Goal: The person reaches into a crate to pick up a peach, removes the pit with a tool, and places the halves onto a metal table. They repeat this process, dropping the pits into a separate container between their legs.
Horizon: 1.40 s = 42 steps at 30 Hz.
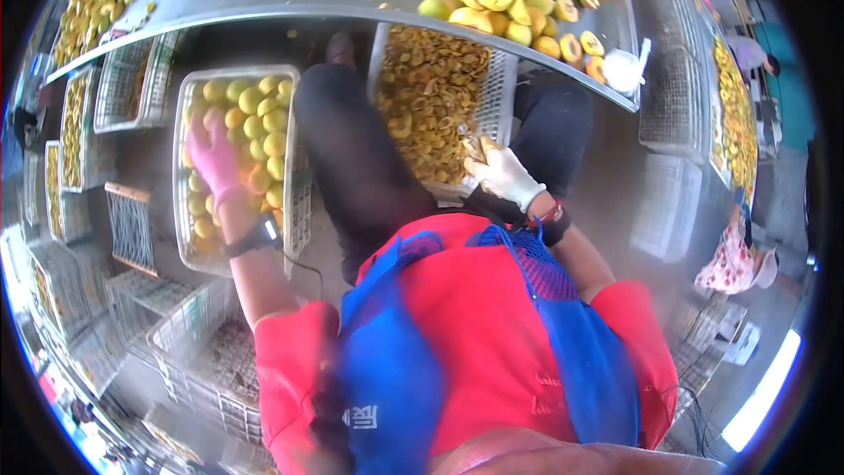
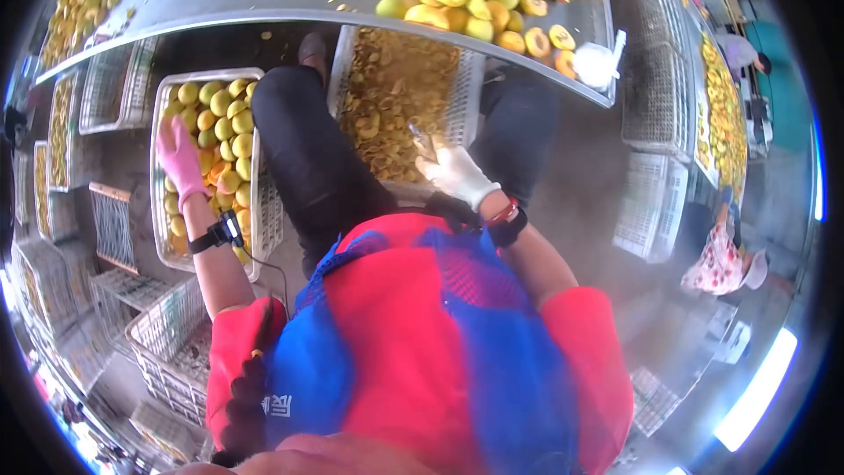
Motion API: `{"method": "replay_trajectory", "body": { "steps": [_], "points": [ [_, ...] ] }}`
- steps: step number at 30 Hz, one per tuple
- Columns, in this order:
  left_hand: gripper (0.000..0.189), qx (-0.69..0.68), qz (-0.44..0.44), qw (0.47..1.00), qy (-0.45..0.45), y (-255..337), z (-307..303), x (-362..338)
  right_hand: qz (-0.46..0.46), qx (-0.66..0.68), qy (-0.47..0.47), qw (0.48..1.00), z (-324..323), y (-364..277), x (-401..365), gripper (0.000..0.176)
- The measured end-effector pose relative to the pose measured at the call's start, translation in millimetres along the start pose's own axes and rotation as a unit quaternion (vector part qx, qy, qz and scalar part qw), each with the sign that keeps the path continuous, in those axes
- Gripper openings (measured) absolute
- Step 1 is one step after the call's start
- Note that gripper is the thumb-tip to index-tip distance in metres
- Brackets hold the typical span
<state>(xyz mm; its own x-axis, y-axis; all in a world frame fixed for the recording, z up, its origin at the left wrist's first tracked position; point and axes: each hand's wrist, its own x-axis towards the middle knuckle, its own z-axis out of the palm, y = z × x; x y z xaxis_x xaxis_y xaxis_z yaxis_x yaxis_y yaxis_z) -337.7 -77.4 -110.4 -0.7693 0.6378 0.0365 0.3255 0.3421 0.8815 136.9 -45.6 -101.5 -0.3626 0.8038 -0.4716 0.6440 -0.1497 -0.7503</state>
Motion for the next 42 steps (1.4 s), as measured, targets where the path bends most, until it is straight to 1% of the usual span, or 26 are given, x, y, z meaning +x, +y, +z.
{"method": "replay_trajectory", "body": {
  "steps": [1,2,3,4,5,7,8,9,12,14,16,17,18,20,21,22,24,25,28,29,32,33,36,37,41,42],
  "points": [
    [0.046,-0.002,0.095,0.995,-0.027,32,26,-4,0.005,0.003,0.002,1.000,-6,-8,-4,0.019],
    [0.046,-0.098,0.030,0.985,-0.136,91,49,-19,0.010,0.007,0.001,1.000,-11,-11,-6,0.018],
    [0.047,-0.092,-0.026,0.975,-0.202,156,67,-41,-0.027,-0.003,0.023,0.999,-13,-10,-8,0.017],
    [0.050,-0.111,0.071,0.959,-0.250,147,110,-31,-0.064,-0.013,0.046,0.997,-15,-8,-9,0.017],
    [0.052,-0.001,0.102,0.948,-0.300,173,138,-37,-0.100,-0.024,0.070,0.992,-18,-7,-11,0.018],
    [0.063,0.182,0.254,0.895,-0.317,195,203,-49,-0.054,0.050,0.058,0.996,-25,-8,-17,0.018],
    [0.071,0.244,0.304,0.856,-0.339,197,236,-52,-0.030,0.087,0.051,0.994,-27,-8,-20,0.018],
    [0.074,0.276,0.270,0.841,-0.379,208,258,-61,-0.074,0.042,0.072,0.994,-29,-4,-23,0.016],
    [0.072,0.363,0.319,0.799,-0.358,209,309,-81,-0.061,0.108,0.095,0.988,-33,0,-31,0.014],
    [0.067,0.316,0.307,0.828,-0.348,203,328,-81,-0.129,0.056,0.093,0.986,-35,8,-32,0.015],
    [0.065,0.248,0.315,0.856,-0.328,189,333,-79,-0.133,0.049,0.093,0.986,-33,15,-33,0.020],
    [0.062,0.239,0.356,0.860,-0.276,181,334,-80,-0.105,0.069,0.093,0.988,-31,16,-32,0.024],
    [0.059,0.134,0.309,0.894,-0.297,169,340,-74,-0.079,0.087,0.093,0.989,-32,16,-29,0.029],
    [0.053,-0.080,0.199,0.920,-0.328,150,352,-64,-0.061,0.084,0.095,0.990,-38,10,-31,0.022],
    [0.055,-0.105,0.060,0.924,-0.364,204,303,-88,-0.052,0.082,0.095,0.991,-41,6,-33,0.019],
    [0.056,-0.213,0.034,0.903,-0.372,209,290,-94,-0.079,0.099,0.116,0.985,-44,1,-34,0.019],
    [0.058,-0.419,-0.018,0.826,-0.375,215,274,-100,-0.133,0.135,0.160,0.969,-48,-7,-35,0.019],
    [0.056,-0.423,-0.011,0.821,-0.384,215,264,-105,-0.127,0.144,0.159,0.969,-50,-6,-32,0.020],
    [0.050,-0.433,0.006,0.805,-0.405,213,232,-119,-0.197,0.129,0.181,0.955,-62,-31,-37,0.021],
    [0.042,-0.477,-0.007,0.795,-0.375,224,224,-135,-0.247,0.078,0.201,0.945,-61,-31,-33,0.025],
    [0.040,-0.438,0.004,0.823,-0.361,214,214,-151,-0.317,0.023,0.227,0.921,-67,-69,-41,0.024],
    [0.045,-0.396,0.019,0.836,-0.379,215,207,-155,-0.314,-0.012,0.225,0.922,-72,-82,-45,0.025],
    [0.060,-0.343,-0.002,0.848,-0.405,219,190,-173,-0.323,-0.110,0.272,0.900,-72,-94,-41,0.026],
    [0.056,-0.367,0.038,0.838,-0.401,214,193,-174,-0.311,-0.130,0.276,0.900,-72,-95,-39,0.026],
    [0.050,-0.421,0.007,0.833,-0.358,238,180,-198,-0.287,-0.158,0.289,0.899,-67,-90,-34,0.030],
    [0.049,-0.425,0.022,0.833,-0.354,238,180,-198,-0.291,-0.160,0.297,0.895,-63,-84,-30,0.031]
  ]
}}
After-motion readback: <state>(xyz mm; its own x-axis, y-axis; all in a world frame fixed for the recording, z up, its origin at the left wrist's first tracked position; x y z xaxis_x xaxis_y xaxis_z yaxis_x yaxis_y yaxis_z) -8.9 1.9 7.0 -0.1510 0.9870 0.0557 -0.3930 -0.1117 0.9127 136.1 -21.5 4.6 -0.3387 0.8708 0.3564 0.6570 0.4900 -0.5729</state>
